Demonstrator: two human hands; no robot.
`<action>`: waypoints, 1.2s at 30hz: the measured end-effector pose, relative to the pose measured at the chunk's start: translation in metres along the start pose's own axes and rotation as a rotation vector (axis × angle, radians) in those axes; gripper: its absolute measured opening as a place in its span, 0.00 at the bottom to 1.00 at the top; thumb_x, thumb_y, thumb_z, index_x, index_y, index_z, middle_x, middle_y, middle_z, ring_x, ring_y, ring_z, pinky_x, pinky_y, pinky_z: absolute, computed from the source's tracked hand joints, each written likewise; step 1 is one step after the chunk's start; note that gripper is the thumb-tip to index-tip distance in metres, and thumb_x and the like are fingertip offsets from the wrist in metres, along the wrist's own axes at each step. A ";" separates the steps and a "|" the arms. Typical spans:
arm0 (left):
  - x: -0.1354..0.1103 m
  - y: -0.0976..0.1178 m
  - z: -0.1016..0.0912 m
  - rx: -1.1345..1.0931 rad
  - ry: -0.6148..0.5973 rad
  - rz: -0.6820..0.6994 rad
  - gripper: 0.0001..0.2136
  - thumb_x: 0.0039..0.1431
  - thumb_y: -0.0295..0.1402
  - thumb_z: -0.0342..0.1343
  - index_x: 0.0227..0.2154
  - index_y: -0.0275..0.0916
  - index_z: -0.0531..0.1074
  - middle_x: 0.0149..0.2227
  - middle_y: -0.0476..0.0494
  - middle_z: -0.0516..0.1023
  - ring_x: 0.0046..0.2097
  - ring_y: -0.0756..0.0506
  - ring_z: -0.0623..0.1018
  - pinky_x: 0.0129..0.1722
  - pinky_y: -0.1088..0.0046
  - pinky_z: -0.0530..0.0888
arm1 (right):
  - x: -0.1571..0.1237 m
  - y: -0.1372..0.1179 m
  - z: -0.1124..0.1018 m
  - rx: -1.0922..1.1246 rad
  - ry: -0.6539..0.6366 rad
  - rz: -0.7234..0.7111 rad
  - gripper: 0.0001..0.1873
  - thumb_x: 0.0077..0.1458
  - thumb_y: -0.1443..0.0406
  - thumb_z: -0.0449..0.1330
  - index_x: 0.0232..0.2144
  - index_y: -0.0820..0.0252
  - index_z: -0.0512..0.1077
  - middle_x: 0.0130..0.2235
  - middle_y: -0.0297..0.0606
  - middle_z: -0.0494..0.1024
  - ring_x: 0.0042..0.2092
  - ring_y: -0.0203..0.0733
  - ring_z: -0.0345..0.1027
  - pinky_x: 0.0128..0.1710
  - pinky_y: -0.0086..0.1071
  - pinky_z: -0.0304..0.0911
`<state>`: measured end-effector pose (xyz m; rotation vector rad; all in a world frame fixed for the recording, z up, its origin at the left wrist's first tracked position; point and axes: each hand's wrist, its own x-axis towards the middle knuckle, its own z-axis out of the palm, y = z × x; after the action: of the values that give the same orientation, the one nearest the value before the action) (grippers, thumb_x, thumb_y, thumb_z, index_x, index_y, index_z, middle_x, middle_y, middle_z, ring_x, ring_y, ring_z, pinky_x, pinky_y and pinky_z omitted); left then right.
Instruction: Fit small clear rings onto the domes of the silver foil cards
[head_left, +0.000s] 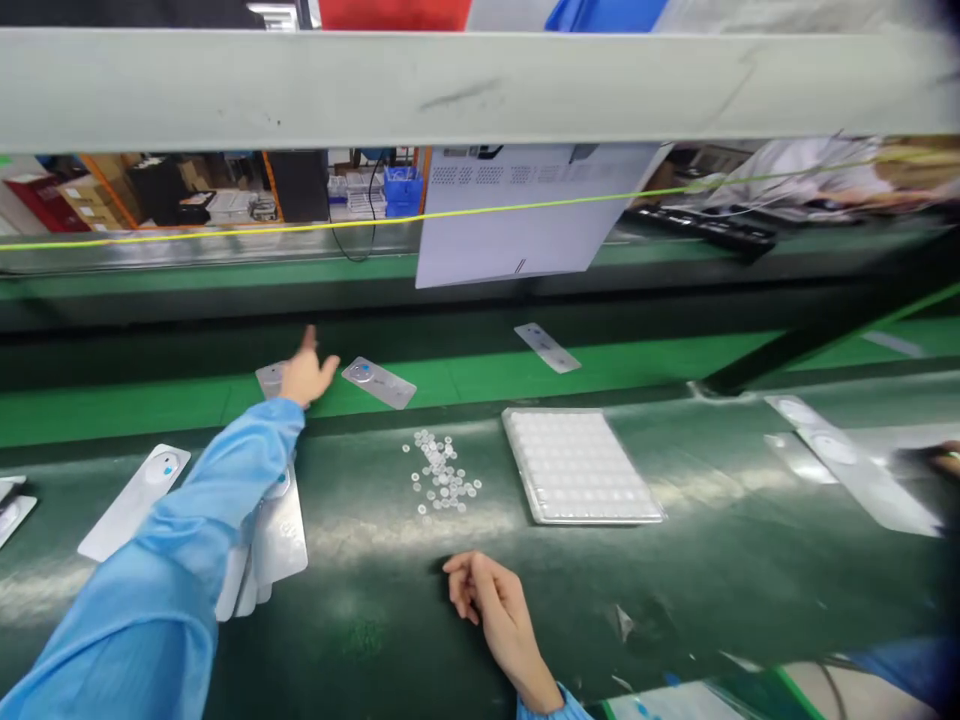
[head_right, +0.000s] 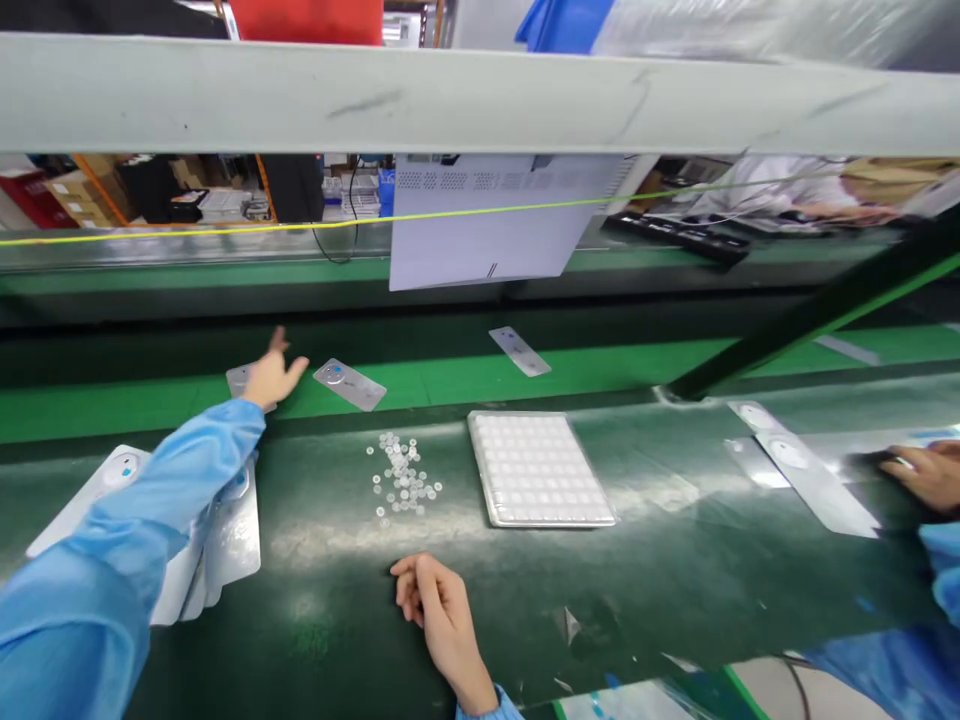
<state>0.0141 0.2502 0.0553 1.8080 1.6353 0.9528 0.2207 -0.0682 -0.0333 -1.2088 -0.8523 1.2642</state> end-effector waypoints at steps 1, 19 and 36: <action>0.000 0.003 0.015 0.030 -0.019 0.002 0.25 0.64 0.39 0.61 0.60 0.37 0.66 0.60 0.33 0.70 0.59 0.34 0.72 0.59 0.46 0.68 | 0.000 0.001 0.000 -0.004 0.000 -0.002 0.31 0.63 0.42 0.56 0.31 0.64 0.78 0.21 0.37 0.72 0.19 0.32 0.61 0.17 0.24 0.49; -0.188 0.018 0.007 -0.843 -0.499 -0.209 0.25 0.49 0.36 0.71 0.50 0.35 0.77 0.40 0.41 0.83 0.43 0.41 0.82 0.44 0.69 0.76 | -0.001 -0.051 0.028 -0.423 -0.041 -0.097 0.25 0.62 0.47 0.59 0.27 0.60 0.80 0.28 0.42 0.82 0.30 0.45 0.76 0.33 0.33 0.71; -0.241 -0.004 0.030 -1.246 -0.400 -0.557 0.39 0.46 0.32 0.73 0.62 0.37 0.64 0.44 0.36 0.83 0.48 0.38 0.82 0.47 0.65 0.76 | -0.022 -0.032 0.025 -0.295 0.100 -0.081 0.25 0.66 0.47 0.54 0.50 0.58 0.78 0.47 0.48 0.82 0.47 0.53 0.77 0.41 0.40 0.75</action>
<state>0.0297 0.0151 -0.0041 0.5785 0.8203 0.9140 0.2009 -0.0815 0.0057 -1.4431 -1.0283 1.0278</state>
